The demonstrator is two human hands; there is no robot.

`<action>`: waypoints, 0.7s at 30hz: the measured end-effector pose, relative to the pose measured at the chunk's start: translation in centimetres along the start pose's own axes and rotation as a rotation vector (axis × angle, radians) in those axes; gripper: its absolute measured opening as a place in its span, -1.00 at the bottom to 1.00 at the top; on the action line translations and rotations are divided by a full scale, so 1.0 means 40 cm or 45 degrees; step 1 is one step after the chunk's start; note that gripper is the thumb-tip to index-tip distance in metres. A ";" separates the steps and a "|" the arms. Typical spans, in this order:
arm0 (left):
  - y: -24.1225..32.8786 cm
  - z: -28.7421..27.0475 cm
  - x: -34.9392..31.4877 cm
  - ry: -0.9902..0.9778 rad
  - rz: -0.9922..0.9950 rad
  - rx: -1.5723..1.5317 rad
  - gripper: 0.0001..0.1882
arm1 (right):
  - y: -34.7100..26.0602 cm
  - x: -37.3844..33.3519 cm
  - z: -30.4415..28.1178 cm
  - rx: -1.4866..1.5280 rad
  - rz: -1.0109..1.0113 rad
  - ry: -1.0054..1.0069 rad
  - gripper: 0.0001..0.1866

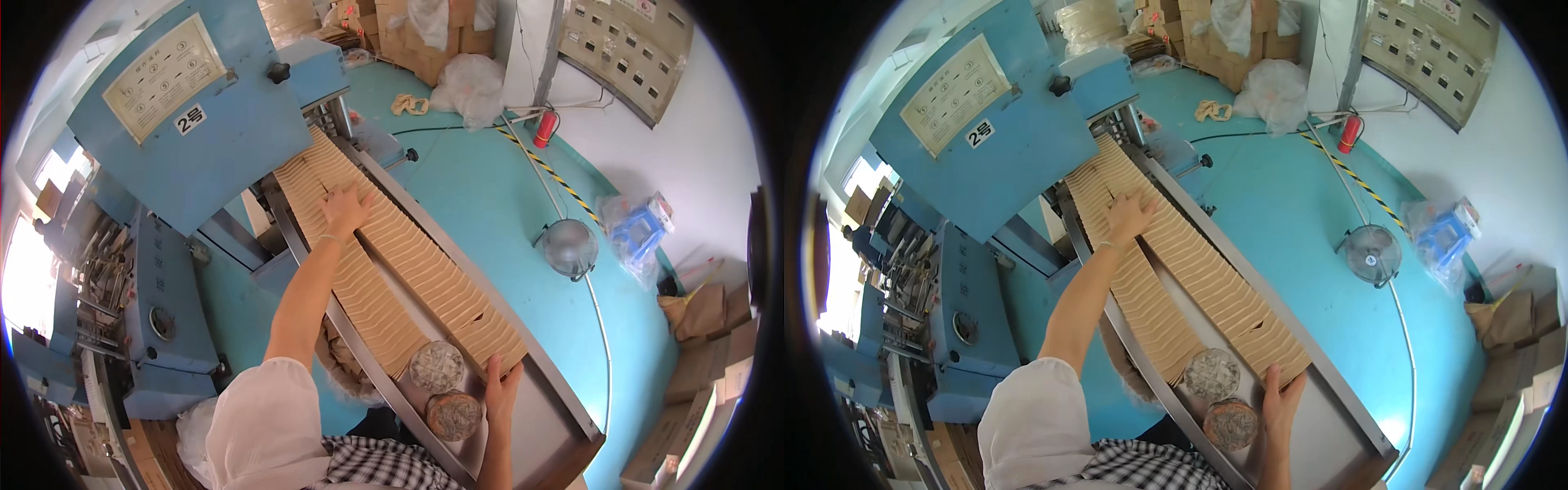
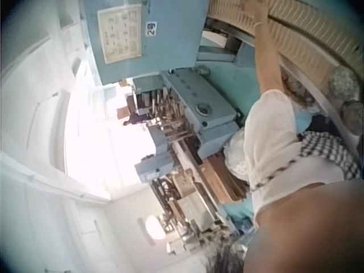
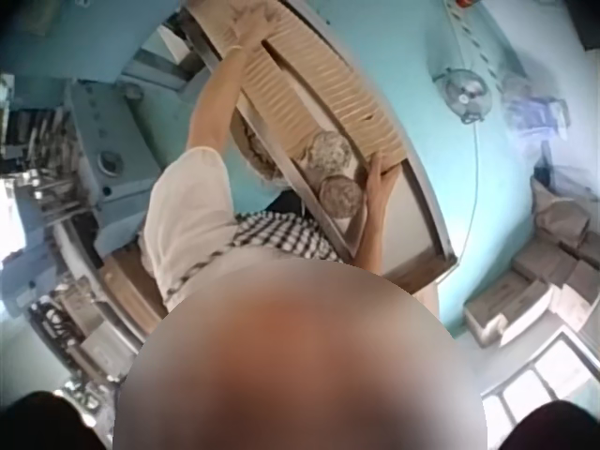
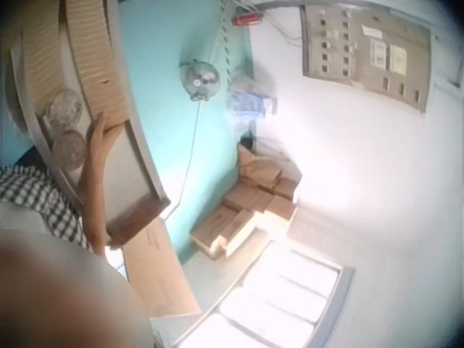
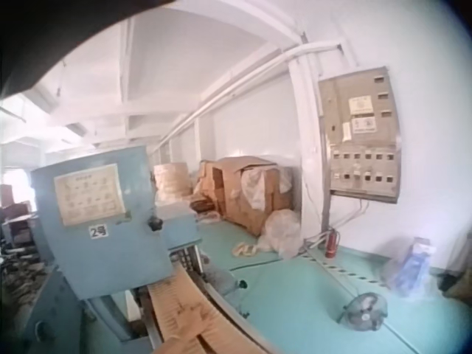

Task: Organizing and stacking paper cup or sleeve products on a factory production line.

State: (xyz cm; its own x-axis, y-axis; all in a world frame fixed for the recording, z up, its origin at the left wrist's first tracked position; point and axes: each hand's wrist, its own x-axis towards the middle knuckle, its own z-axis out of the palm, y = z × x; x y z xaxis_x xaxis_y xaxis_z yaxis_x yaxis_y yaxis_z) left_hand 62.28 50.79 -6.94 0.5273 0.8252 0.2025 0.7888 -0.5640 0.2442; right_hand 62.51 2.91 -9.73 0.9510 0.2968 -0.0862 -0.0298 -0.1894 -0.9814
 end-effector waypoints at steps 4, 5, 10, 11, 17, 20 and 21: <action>0.001 -0.003 -0.006 -0.010 0.015 -0.038 -0.35 | -0.010 -0.006 -0.002 0.078 0.086 -0.014 -0.37; 0.003 -0.005 -0.008 -0.010 -0.011 -0.033 -0.35 | -0.010 -0.008 0.000 0.078 0.085 -0.009 -0.37; 0.032 -0.063 -0.019 -0.113 0.033 -0.100 -0.19 | -0.015 -0.017 -0.016 -0.079 0.106 -0.023 -0.40; 0.046 -0.069 -0.027 -0.188 0.087 -0.079 -0.11 | -0.015 -0.026 -0.035 -0.077 0.116 -0.018 -0.40; 0.173 -0.084 -0.116 -0.547 0.305 -0.274 0.19 | -0.049 -0.057 -0.147 -0.091 0.166 0.219 -0.44; 0.179 -0.121 -0.141 -0.671 0.320 -0.106 0.29 | -0.086 -0.040 -0.125 -0.182 0.047 0.081 -0.40; 0.152 -0.111 -0.135 -0.696 0.355 -0.110 0.29 | -0.090 -0.048 -0.103 -0.194 -0.024 0.120 -0.35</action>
State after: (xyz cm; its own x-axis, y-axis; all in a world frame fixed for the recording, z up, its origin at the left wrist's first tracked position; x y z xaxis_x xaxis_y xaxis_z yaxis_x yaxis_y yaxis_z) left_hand 62.83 42.77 -2.34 0.8133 0.5302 -0.2397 0.5819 -0.7423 0.3324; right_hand 62.05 -0.82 -5.34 0.9759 0.2139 -0.0444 0.0285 -0.3263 -0.9448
